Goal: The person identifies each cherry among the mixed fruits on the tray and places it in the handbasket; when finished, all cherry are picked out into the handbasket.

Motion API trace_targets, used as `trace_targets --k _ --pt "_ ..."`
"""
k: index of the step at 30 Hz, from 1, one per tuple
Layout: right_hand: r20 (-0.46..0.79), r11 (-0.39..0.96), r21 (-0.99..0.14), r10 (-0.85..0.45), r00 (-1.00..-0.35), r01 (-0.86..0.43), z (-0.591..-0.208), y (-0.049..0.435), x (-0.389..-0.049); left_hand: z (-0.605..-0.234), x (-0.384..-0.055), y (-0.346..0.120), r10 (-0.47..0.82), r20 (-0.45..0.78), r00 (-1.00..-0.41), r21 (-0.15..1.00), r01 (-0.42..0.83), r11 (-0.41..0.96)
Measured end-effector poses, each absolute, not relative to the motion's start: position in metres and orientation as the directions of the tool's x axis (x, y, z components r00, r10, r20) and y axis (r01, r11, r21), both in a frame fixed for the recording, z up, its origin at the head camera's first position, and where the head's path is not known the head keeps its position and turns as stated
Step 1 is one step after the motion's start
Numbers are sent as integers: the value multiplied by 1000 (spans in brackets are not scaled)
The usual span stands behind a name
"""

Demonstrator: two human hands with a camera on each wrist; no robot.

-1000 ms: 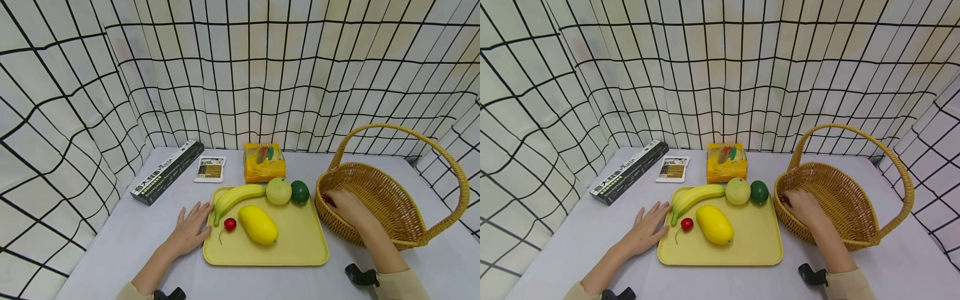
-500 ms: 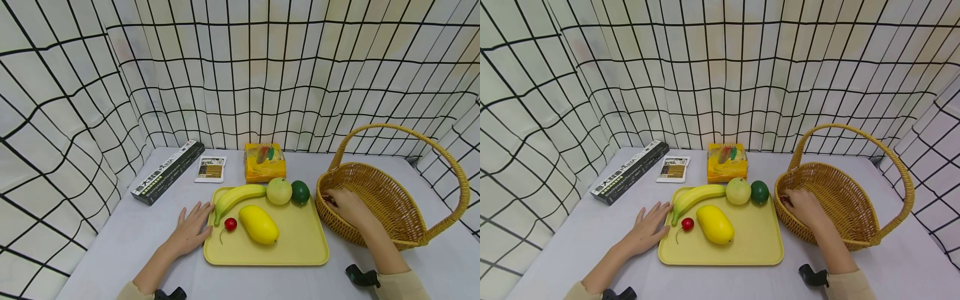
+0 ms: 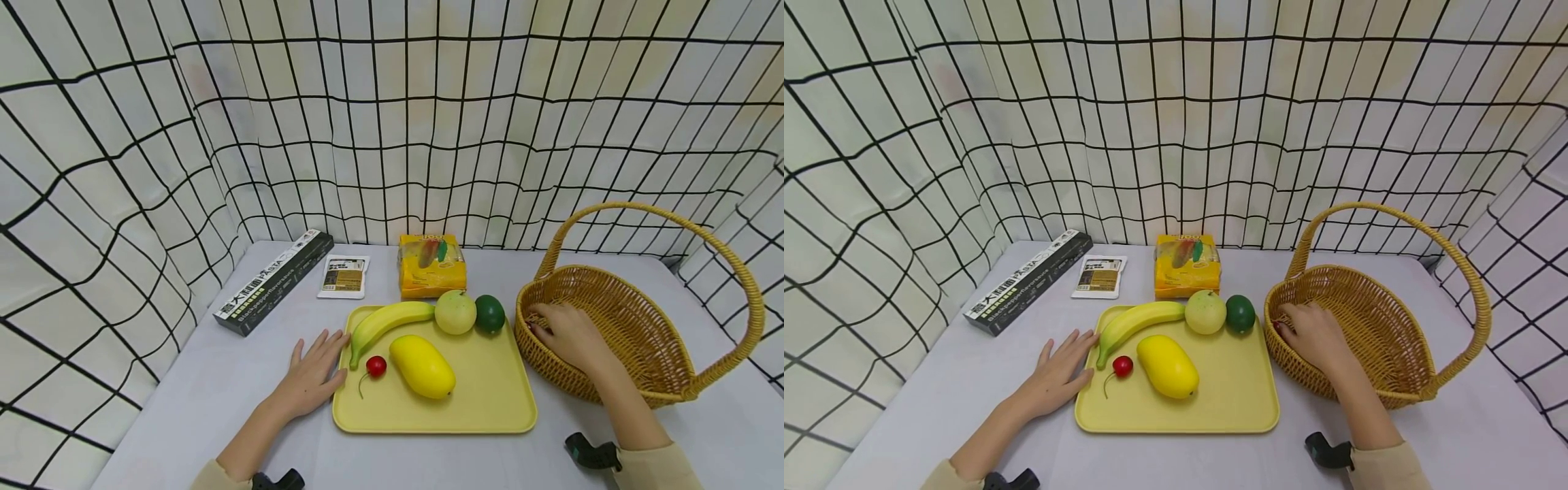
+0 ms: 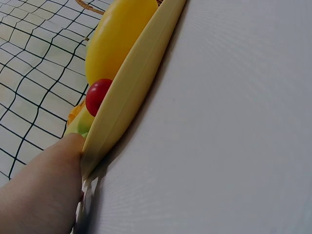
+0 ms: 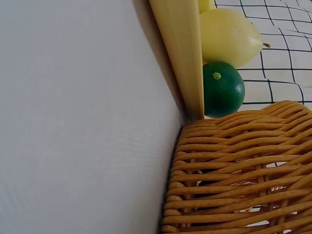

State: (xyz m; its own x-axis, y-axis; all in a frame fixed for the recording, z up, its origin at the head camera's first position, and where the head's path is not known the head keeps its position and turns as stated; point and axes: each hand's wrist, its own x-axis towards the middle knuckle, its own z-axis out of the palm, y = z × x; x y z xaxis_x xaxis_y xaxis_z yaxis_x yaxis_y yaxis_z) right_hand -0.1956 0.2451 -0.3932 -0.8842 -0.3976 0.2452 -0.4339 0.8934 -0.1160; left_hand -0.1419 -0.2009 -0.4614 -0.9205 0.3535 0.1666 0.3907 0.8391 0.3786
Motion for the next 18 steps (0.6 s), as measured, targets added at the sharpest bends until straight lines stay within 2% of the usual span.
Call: trace_targets --k 6,13,18 --pt "280 908 -101 -366 -888 -406 -389 243 -194 -463 -143 -201 355 171 -919 376 394 838" --pt "352 913 -155 -306 -884 -378 -382 237 -188 -462 -142 -202 353 167 -921 384 390 837" --pt "426 903 -177 -288 -858 -391 -378 229 -183 -462 -142 -201 352 163 -922 387 388 836"
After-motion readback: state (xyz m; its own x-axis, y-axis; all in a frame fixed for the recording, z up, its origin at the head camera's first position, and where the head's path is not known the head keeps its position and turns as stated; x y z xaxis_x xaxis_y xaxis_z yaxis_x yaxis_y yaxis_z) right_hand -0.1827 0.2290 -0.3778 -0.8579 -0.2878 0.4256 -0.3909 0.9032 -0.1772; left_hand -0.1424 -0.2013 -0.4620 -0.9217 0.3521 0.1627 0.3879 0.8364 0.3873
